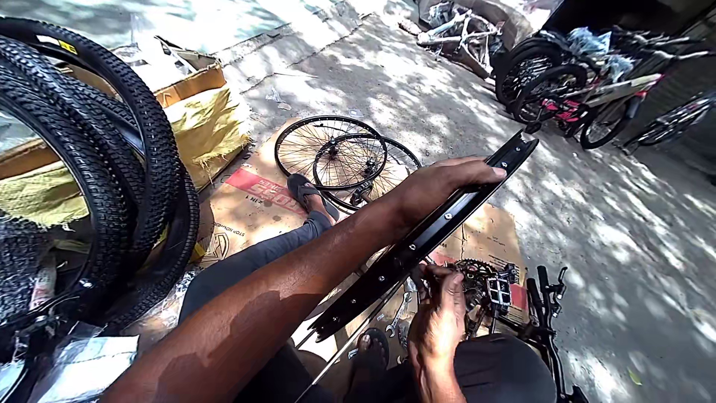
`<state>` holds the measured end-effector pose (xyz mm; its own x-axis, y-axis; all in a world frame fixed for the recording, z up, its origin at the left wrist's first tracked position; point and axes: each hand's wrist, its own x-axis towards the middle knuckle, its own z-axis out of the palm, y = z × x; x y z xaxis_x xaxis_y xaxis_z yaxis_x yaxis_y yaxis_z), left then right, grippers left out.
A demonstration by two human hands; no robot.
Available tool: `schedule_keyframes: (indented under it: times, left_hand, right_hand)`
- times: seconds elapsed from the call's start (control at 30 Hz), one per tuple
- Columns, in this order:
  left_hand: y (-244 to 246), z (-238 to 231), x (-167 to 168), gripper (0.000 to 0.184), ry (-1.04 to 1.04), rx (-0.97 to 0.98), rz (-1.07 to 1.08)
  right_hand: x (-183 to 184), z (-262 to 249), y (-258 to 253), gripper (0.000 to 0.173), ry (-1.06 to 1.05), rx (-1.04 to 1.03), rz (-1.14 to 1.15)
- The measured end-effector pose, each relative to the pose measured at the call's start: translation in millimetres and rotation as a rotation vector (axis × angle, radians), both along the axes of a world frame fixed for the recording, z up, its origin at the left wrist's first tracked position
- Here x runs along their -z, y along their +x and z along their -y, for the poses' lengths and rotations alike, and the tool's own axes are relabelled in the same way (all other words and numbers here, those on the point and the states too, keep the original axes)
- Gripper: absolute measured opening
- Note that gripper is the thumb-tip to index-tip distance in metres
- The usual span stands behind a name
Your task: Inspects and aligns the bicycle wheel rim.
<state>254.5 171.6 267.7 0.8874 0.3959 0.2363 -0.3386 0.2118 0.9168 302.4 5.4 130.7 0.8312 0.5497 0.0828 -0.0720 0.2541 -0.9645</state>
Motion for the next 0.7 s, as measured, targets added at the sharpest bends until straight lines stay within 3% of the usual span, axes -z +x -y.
schedule_keyframes:
  times: [0.07,0.13,0.2,0.3,0.4,0.47,0.5,0.6,0.7]
  left_hand:
    - [14,0,-3,0.023,-0.112,-0.008,0.053]
    - [18,2,-3,0.023,-0.188,-0.007,0.086]
    - [10,4,6,0.022,-0.136,-0.032,0.127]
    - [-28,5,40,0.062,0.033,0.076,0.228]
    - [-90,22,104,0.047,-0.067,0.197,0.286]
    - [-140,37,150,0.054,-0.183,0.051,0.031]
    - [-159,43,166,0.062,-0.148,-0.068,-0.200]
    - [-187,66,201,0.051,0.161,-0.396,-0.825]
    - [-204,89,214,0.043,0.253,-0.613,-0.827]
  right_hand:
    - [33,1,-1,0.042,-0.173,0.095,-0.324]
    - [64,-6,8,0.036,-0.387,0.209,-0.646]
    - [92,-11,22,0.047,-0.496,0.232,-0.823]
    - [121,-24,40,0.066,-0.535,0.253,-0.828]
    - [150,-44,62,0.065,-0.490,0.299,-0.726]
    - [182,-55,76,0.049,-0.373,0.271,-0.648]
    - [195,-57,81,0.043,-0.329,0.213,-0.623]
    - [214,-49,88,0.036,-0.347,-0.022,-0.607]
    - [213,-52,94,0.038,-0.419,-0.108,-0.633]
